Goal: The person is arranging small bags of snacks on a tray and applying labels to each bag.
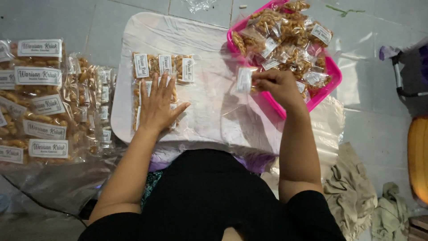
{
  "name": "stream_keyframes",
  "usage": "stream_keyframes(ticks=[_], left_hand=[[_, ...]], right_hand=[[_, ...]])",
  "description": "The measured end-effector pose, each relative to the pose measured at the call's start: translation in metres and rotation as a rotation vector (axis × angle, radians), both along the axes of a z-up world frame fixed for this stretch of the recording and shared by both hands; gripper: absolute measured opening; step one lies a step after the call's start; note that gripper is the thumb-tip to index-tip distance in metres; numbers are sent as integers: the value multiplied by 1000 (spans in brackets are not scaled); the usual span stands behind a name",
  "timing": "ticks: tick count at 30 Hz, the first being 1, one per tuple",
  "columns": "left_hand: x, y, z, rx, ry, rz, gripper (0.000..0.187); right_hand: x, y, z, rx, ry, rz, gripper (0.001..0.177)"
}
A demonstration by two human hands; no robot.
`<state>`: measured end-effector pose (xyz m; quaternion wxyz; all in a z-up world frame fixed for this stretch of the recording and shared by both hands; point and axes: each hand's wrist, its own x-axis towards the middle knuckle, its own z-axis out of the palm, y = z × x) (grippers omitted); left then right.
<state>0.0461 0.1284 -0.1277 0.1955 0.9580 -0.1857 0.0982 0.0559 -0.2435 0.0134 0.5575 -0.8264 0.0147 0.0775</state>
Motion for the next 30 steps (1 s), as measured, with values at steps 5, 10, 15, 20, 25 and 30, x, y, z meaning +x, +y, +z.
stream_keyframes(ticks=[5,10,15,20,25,30], left_hand=[[0,0,-1,-2,-9,-4,91],[-3,0,5,-21,15,8,93],[-4,-1,13,-19,7,6,95],[-1,0,4,-5,-13,3,95],[-3,0,13,-23,28,1,96],[-2,1,22,-44,35,0,90]], right_hand=[[-16,-5,39,-166,-55,54,24],[-8,6,11,-8,99,204,25],[6,39,-12,131,171,370,26],[26,57,-59,292,160,510,26],[38,72,-74,420,291,569,31],[37,58,-66,359,255,491,29]])
